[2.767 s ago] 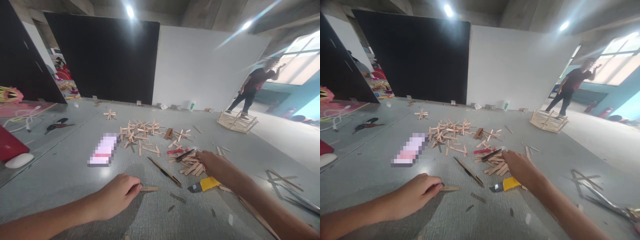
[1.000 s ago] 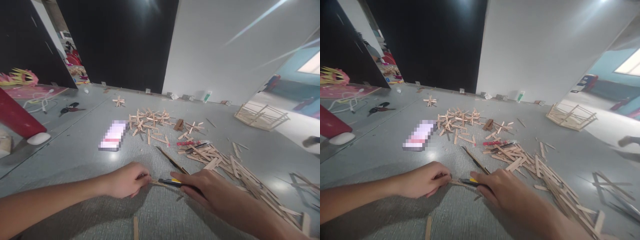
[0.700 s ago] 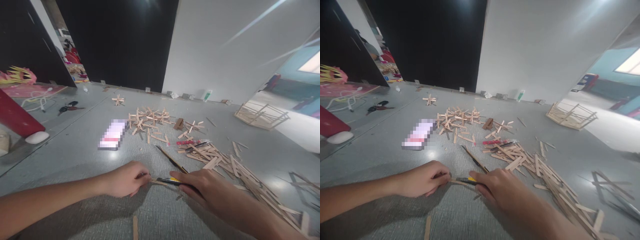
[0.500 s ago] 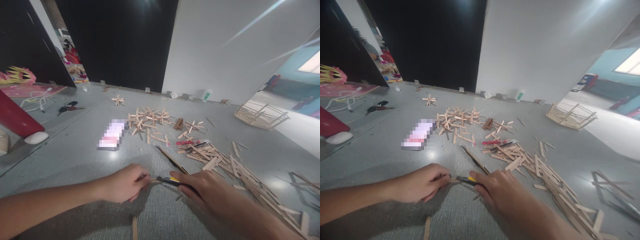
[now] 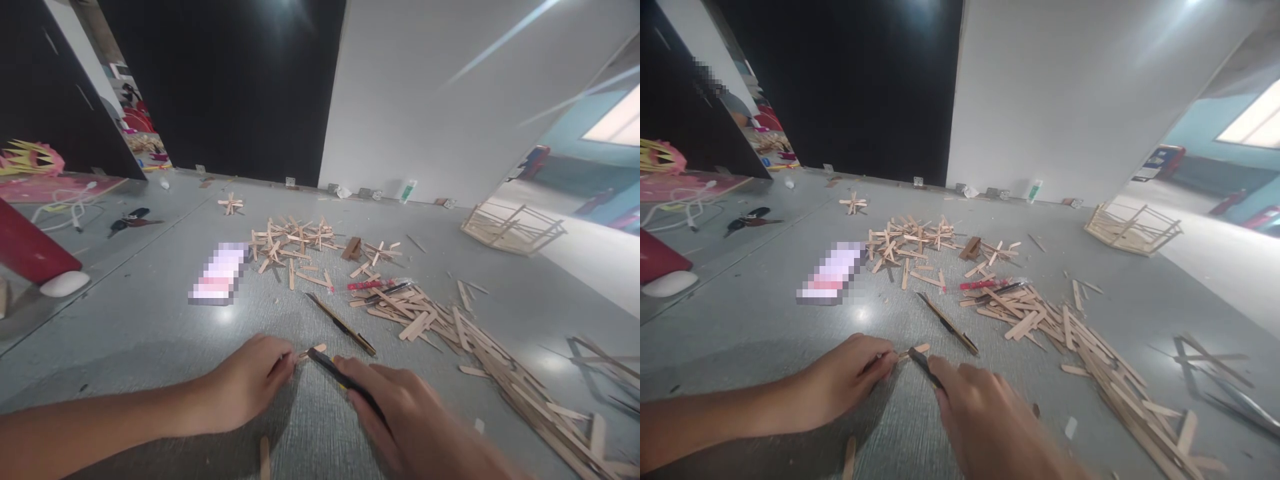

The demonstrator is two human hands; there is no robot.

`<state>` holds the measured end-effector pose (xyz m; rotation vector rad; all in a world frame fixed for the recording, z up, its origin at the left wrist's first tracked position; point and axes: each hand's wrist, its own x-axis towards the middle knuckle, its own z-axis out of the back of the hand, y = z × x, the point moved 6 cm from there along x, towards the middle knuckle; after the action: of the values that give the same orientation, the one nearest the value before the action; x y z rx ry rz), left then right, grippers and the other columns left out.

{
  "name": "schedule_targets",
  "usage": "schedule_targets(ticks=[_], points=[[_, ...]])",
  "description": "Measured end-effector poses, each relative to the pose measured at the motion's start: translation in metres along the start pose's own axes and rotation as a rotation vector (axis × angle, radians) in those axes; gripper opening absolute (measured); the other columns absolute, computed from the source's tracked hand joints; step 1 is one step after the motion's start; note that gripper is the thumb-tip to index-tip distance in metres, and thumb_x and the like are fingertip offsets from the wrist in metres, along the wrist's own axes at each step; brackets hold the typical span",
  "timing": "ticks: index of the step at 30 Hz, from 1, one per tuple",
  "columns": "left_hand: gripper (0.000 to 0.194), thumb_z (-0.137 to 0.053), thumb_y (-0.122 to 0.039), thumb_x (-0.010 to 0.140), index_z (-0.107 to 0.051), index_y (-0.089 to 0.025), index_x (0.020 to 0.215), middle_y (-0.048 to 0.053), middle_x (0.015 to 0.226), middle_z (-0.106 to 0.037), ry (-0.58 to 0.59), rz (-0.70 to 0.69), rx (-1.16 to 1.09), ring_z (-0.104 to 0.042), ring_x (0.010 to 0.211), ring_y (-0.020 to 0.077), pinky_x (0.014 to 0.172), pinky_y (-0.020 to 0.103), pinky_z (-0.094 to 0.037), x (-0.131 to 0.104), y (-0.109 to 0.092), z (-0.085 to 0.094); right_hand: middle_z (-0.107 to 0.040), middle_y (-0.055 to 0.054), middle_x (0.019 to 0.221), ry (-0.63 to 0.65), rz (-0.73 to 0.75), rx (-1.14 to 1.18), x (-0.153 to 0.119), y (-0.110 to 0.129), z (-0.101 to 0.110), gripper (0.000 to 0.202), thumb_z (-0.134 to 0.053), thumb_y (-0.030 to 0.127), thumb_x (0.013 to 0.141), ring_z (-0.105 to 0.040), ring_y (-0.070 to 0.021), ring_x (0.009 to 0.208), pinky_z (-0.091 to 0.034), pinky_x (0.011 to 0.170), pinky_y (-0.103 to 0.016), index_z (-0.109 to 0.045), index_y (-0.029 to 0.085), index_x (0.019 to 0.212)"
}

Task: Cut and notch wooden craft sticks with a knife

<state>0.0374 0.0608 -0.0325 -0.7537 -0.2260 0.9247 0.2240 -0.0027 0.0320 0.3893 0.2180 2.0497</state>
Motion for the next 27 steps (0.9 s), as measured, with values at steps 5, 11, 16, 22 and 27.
schedule_targets(ticks=[5,11,16,22,27], points=[[0.041,-0.038,-0.032,0.104,-0.039,-0.020,0.065,-0.005,0.060,-0.040,0.022,-0.005,0.032,-0.035,0.059,0.0125,0.057,0.028,-0.023,0.004,-0.002,0.000,-0.075,-0.004,0.076,0.021,-0.068,0.125,0.004,-0.004,-0.004,0.039,-0.046,0.019,0.097,-0.071,-0.0203,0.065,-0.054,0.057,-0.027,-0.069,0.027,0.128],[0.035,-0.032,-0.030,0.108,-0.054,-0.021,0.082,-0.001,0.072,-0.058,0.007,-0.033,0.150,-0.050,0.063,0.0151,0.057,0.027,-0.031,-0.003,0.001,0.002,-0.076,-0.005,0.089,0.101,-0.150,0.183,0.004,-0.013,-0.004,0.036,-0.049,0.023,0.098,-0.073,-0.0223,0.078,-0.056,0.067,-0.032,-0.068,0.032,0.128],[0.025,-0.035,-0.020,0.107,-0.057,-0.021,0.095,0.002,0.082,-0.068,0.048,-0.080,0.306,-0.065,0.069,0.0182,0.062,0.028,-0.040,-0.010,-0.012,0.007,-0.075,-0.005,0.094,0.187,-0.212,0.182,0.001,-0.025,-0.015,0.035,-0.049,0.028,0.100,-0.073,-0.0231,0.083,-0.057,0.073,-0.036,-0.067,0.034,0.129],[0.034,-0.058,-0.014,0.088,-0.058,-0.020,0.121,0.008,0.106,-0.070,0.087,-0.144,0.401,-0.069,0.092,0.0269,0.078,0.035,-0.049,-0.012,-0.017,0.008,-0.076,-0.004,0.099,0.165,-0.200,0.146,-0.001,-0.026,-0.004,0.035,-0.050,0.028,0.100,-0.074,-0.0218,0.085,-0.058,0.070,-0.032,-0.066,0.035,0.130],[0.032,-0.035,-0.032,0.108,-0.060,-0.022,0.090,0.000,0.078,-0.066,0.034,-0.074,0.087,-0.063,0.070,0.0174,0.063,0.027,-0.040,-0.008,-0.014,0.012,-0.077,-0.005,0.098,0.127,-0.151,0.122,0.004,-0.023,0.002,0.036,-0.049,0.023,0.099,-0.075,-0.0227,0.081,-0.060,0.068,-0.034,-0.065,0.032,0.129]])
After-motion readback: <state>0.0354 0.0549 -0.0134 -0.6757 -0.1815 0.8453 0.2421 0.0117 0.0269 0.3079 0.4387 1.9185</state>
